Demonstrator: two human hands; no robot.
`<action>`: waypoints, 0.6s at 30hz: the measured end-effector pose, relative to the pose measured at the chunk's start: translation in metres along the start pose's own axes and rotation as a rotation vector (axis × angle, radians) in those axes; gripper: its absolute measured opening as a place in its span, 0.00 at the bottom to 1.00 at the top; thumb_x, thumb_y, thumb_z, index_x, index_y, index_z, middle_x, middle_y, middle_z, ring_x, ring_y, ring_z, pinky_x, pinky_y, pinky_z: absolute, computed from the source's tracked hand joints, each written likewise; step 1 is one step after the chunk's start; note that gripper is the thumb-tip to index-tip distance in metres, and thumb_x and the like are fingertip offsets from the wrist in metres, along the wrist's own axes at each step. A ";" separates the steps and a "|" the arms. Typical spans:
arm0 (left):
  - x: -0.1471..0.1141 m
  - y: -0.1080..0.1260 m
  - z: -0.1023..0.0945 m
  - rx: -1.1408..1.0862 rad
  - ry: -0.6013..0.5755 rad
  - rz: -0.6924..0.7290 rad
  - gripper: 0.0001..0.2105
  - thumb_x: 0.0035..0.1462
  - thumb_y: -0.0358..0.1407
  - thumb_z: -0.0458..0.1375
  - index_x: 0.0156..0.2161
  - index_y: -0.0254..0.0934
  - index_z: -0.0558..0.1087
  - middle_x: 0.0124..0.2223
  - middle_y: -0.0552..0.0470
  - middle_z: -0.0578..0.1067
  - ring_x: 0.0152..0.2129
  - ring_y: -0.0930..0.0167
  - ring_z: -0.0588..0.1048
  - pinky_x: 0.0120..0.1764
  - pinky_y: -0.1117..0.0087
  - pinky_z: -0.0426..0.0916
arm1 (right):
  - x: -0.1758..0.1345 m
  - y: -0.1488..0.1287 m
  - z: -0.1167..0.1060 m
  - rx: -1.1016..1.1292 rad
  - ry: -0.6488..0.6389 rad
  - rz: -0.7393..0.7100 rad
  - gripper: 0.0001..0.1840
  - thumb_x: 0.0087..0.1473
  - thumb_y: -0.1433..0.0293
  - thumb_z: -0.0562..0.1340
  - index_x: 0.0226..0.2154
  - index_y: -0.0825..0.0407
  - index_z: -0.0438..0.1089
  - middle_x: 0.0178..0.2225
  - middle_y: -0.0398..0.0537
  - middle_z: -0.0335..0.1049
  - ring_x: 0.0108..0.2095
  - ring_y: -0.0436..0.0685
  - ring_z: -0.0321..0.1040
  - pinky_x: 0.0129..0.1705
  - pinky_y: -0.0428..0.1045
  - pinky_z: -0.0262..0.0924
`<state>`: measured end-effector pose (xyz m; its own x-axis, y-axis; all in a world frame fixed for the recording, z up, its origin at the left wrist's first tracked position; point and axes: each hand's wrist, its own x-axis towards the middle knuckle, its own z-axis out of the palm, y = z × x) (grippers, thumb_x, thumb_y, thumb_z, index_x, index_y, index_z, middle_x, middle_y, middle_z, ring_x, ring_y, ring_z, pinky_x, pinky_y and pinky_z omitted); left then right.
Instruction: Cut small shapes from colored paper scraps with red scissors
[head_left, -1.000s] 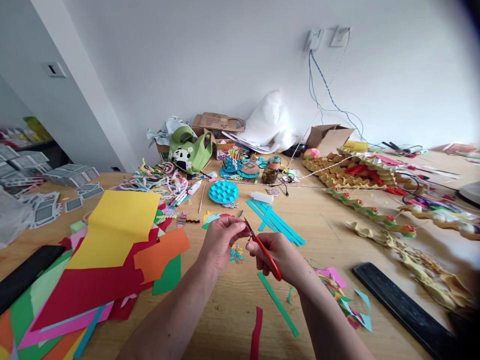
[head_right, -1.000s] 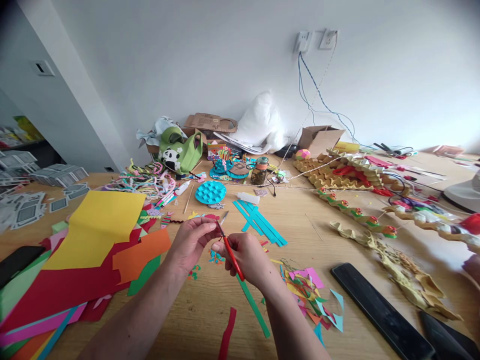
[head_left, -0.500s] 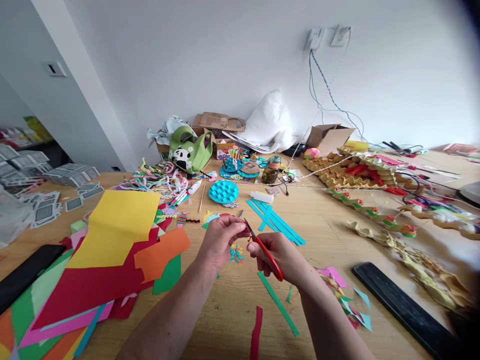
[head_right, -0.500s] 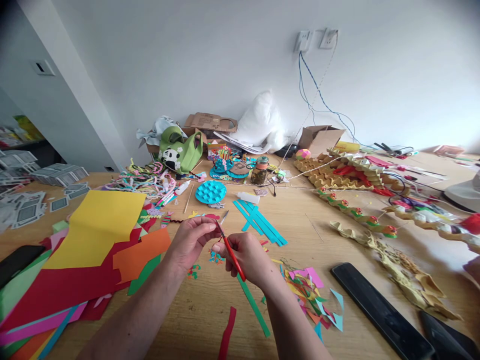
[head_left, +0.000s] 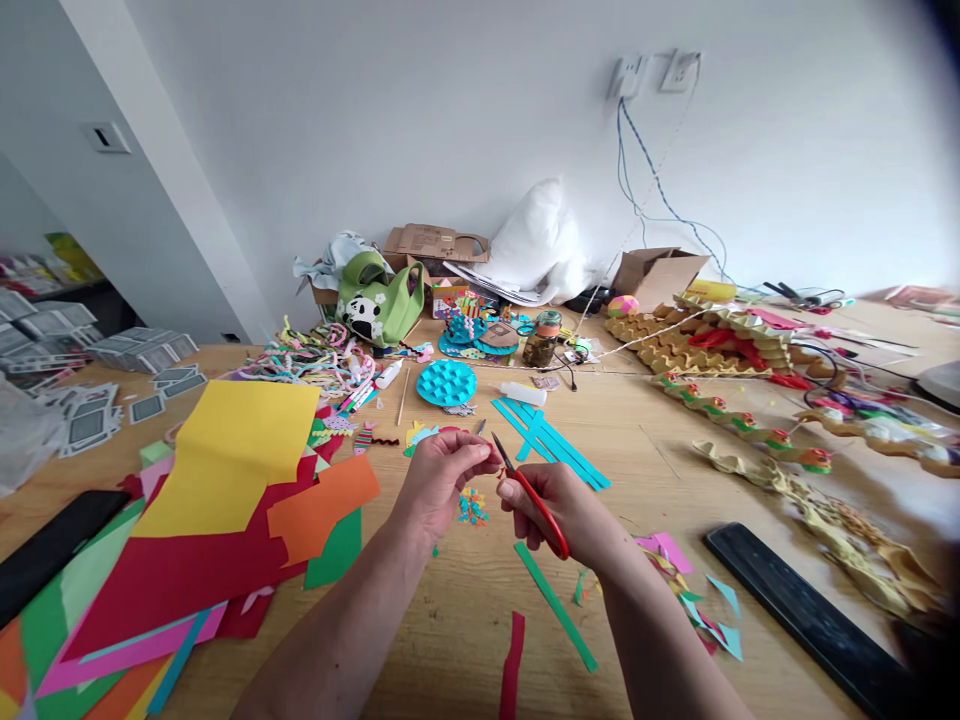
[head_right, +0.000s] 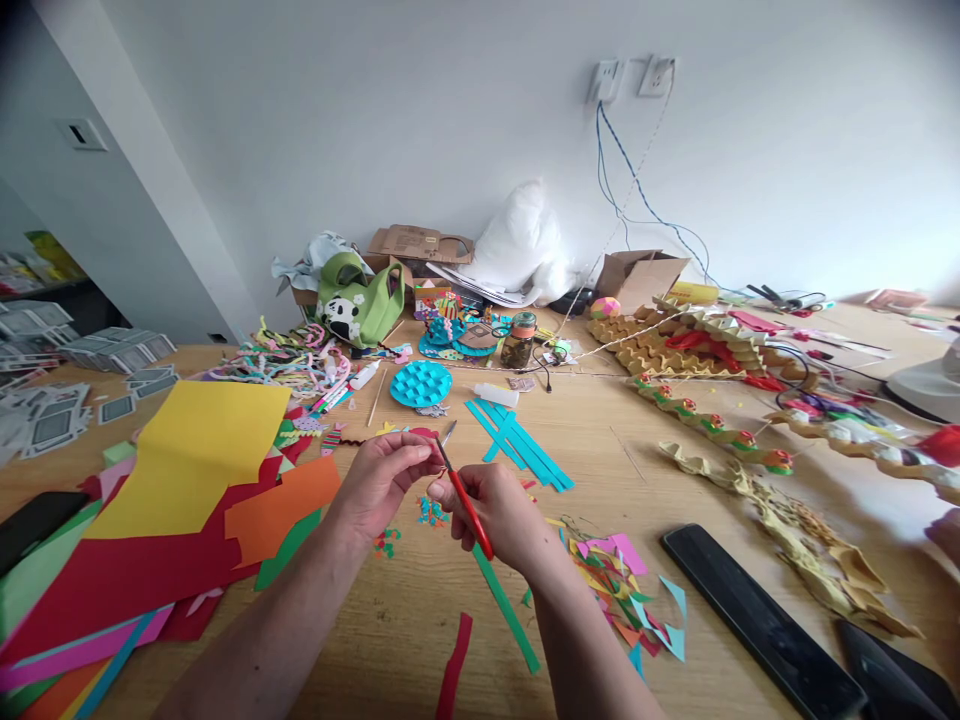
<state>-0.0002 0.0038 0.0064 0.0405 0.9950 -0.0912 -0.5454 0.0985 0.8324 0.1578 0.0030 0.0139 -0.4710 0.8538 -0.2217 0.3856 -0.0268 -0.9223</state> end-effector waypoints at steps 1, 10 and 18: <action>0.000 0.000 0.000 0.002 -0.004 0.003 0.04 0.40 0.30 0.65 0.24 0.31 0.76 0.25 0.49 0.77 0.24 0.72 0.74 0.36 0.67 0.69 | 0.000 0.000 0.000 -0.005 -0.004 -0.008 0.25 0.48 0.47 0.61 0.22 0.54 0.62 0.16 0.43 0.67 0.15 0.48 0.64 0.15 0.40 0.50; 0.000 0.001 0.001 0.019 -0.002 -0.027 0.06 0.37 0.30 0.66 0.23 0.31 0.75 0.24 0.51 0.75 0.22 0.72 0.74 0.35 0.67 0.69 | 0.001 0.002 -0.001 -0.007 -0.038 -0.013 0.26 0.47 0.47 0.61 0.22 0.54 0.63 0.17 0.44 0.68 0.16 0.49 0.65 0.17 0.42 0.53; 0.002 0.002 -0.003 0.079 -0.039 -0.026 0.06 0.38 0.30 0.65 0.24 0.31 0.74 0.25 0.50 0.76 0.22 0.71 0.74 0.35 0.66 0.68 | -0.002 0.002 -0.003 0.014 -0.082 -0.002 0.26 0.46 0.46 0.61 0.24 0.54 0.64 0.17 0.43 0.67 0.16 0.49 0.64 0.17 0.42 0.52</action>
<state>-0.0038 0.0057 0.0056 0.0868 0.9918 -0.0933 -0.4760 0.1236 0.8707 0.1614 0.0030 0.0132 -0.5352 0.8085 -0.2448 0.3742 -0.0329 -0.9268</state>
